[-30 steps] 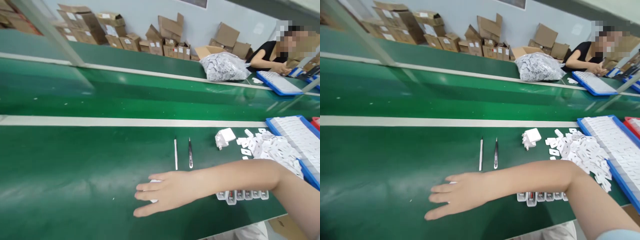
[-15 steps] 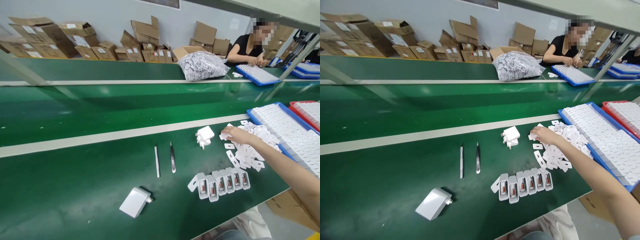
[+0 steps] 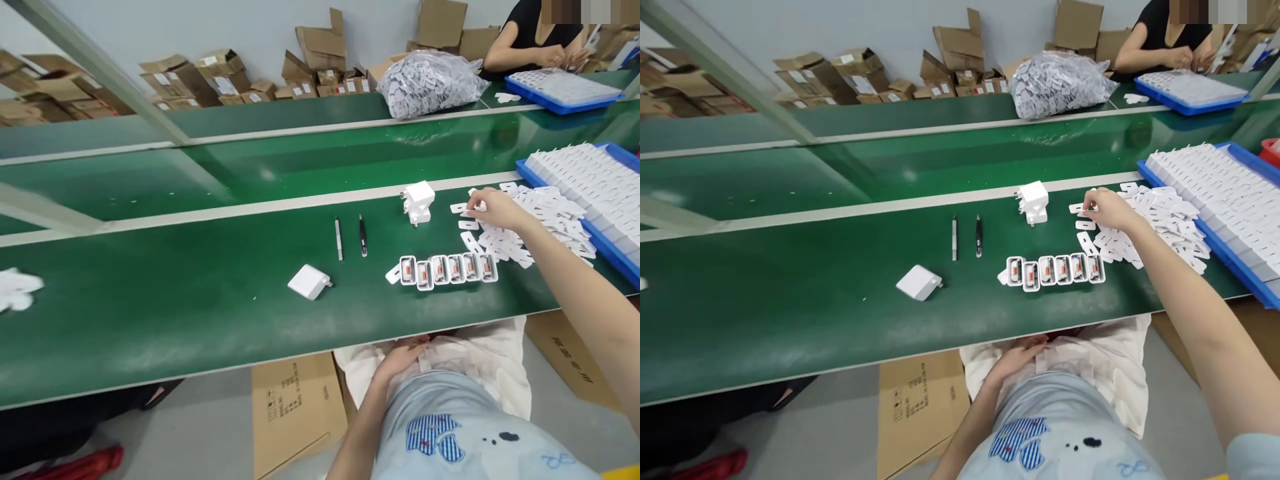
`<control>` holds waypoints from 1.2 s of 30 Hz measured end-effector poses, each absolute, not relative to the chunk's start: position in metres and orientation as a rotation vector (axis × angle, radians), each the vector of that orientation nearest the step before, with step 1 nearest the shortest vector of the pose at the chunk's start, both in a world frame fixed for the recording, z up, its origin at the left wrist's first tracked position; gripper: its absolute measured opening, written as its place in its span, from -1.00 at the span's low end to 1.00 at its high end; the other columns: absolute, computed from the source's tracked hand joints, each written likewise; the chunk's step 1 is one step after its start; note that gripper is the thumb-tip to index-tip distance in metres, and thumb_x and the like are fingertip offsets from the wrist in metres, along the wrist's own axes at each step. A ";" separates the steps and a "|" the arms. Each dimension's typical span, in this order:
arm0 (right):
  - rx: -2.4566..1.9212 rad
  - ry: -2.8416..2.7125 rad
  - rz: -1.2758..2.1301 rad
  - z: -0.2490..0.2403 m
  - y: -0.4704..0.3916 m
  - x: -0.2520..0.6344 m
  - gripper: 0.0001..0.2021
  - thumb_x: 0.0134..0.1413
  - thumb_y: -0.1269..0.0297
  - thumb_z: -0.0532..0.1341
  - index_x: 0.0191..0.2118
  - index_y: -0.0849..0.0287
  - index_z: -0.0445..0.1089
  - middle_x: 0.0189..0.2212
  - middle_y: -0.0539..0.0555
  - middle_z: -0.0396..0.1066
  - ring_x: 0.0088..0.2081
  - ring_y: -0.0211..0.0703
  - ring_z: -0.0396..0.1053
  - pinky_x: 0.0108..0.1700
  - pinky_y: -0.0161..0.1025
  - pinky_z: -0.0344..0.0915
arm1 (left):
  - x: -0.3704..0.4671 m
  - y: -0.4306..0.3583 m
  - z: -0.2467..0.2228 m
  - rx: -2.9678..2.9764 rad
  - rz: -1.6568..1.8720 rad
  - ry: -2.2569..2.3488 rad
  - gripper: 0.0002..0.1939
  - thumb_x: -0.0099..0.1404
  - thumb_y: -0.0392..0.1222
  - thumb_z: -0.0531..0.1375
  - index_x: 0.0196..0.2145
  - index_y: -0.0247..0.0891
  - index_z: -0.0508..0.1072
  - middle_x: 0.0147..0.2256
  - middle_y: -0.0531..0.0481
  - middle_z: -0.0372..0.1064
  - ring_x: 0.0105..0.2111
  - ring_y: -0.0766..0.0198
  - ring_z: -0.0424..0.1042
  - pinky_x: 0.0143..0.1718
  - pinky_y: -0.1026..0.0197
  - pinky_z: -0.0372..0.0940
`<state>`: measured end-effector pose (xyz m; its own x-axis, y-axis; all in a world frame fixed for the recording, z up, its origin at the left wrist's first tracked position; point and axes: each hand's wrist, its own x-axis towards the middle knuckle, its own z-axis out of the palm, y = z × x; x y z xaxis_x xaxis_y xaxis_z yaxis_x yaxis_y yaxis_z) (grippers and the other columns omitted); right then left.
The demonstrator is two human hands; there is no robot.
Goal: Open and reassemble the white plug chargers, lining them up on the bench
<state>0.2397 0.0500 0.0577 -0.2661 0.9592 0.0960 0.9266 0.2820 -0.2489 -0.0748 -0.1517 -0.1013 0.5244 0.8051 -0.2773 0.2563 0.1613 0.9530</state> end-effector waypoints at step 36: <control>-1.242 -1.796 1.111 0.083 -0.047 0.089 -0.79 -0.08 0.13 0.32 -0.40 0.17 0.42 -0.45 0.05 0.47 -0.40 -0.19 0.41 -0.33 -0.20 0.34 | -0.085 -0.058 0.020 1.186 0.783 0.778 -0.24 0.08 -0.13 0.38 0.17 -0.27 0.18 -0.29 -0.08 0.47 -0.36 0.21 0.54 -0.30 0.18 0.46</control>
<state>0.0889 -0.0474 0.0831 -0.3153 0.9470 0.0607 0.3685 0.1812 -0.9118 -0.0848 -0.0582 0.0199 0.5131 0.8515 -0.1085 -0.1142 0.1929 0.9745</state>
